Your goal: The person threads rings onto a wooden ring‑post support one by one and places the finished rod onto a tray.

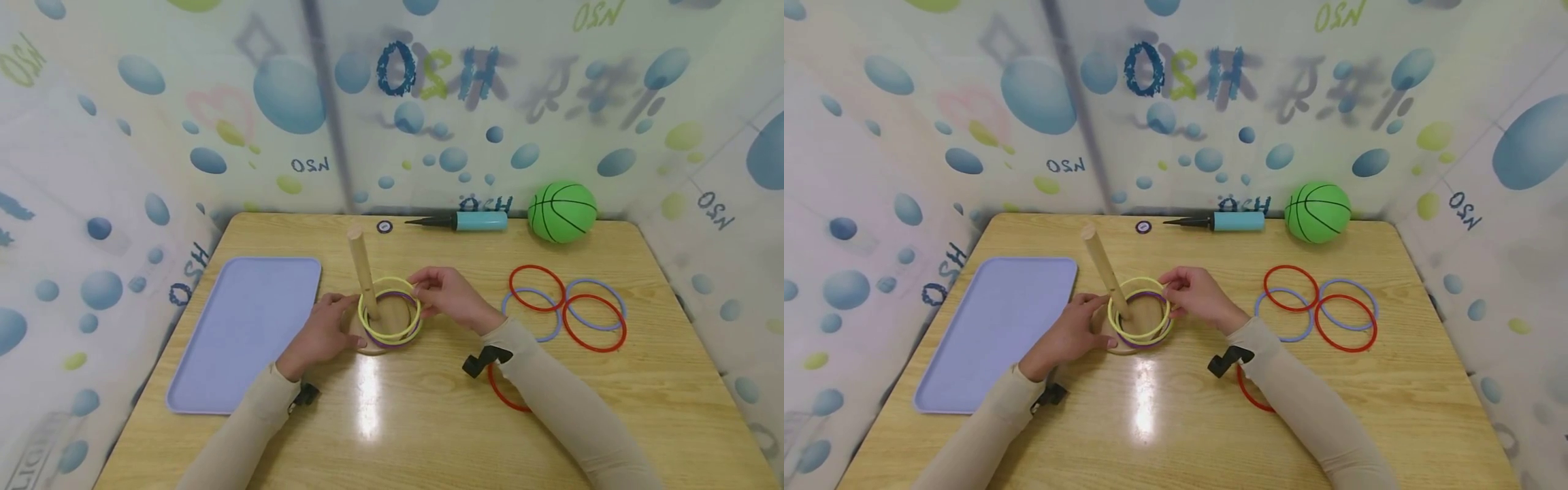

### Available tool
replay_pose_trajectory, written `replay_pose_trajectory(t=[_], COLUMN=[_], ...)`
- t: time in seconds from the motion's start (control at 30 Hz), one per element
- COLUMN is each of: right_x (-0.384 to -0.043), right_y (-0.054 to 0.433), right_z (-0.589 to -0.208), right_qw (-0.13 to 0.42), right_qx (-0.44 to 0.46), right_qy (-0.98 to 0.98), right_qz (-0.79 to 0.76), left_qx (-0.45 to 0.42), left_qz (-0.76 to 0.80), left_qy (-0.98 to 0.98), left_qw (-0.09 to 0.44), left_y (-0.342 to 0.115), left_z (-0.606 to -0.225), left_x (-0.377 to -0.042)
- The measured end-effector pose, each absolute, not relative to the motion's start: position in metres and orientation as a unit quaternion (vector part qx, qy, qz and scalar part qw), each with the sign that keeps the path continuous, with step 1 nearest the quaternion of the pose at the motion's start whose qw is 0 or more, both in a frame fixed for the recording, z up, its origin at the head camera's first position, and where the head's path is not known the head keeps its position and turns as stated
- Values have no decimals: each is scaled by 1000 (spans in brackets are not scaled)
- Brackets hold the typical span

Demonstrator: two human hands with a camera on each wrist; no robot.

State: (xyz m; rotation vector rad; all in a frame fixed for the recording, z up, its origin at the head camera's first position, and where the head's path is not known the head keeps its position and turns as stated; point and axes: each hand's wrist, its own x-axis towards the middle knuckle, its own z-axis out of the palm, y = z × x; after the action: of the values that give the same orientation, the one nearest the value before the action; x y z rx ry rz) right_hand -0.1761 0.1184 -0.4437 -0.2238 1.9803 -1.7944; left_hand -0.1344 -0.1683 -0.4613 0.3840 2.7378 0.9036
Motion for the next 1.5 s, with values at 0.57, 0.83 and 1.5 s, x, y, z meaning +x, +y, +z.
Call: replay_pose_trajectory(t=[0.57,0.83,1.5], right_x=[-183,-185,-160], right_y=[120,131,219], right_z=[-464,-463,-441], right_qw=[123,126,101], right_qx=[-133,-137,-143], right_qy=[866,876,885], right_qz=[-467,-445,-432], left_qx=[127,131,134], left_qz=[312,304,291], left_qy=[934,936,940], left_qw=[117,117,118], left_y=[-167,-166,-167], left_z=[-463,-463,-461], left_x=[-134,-135,-135])
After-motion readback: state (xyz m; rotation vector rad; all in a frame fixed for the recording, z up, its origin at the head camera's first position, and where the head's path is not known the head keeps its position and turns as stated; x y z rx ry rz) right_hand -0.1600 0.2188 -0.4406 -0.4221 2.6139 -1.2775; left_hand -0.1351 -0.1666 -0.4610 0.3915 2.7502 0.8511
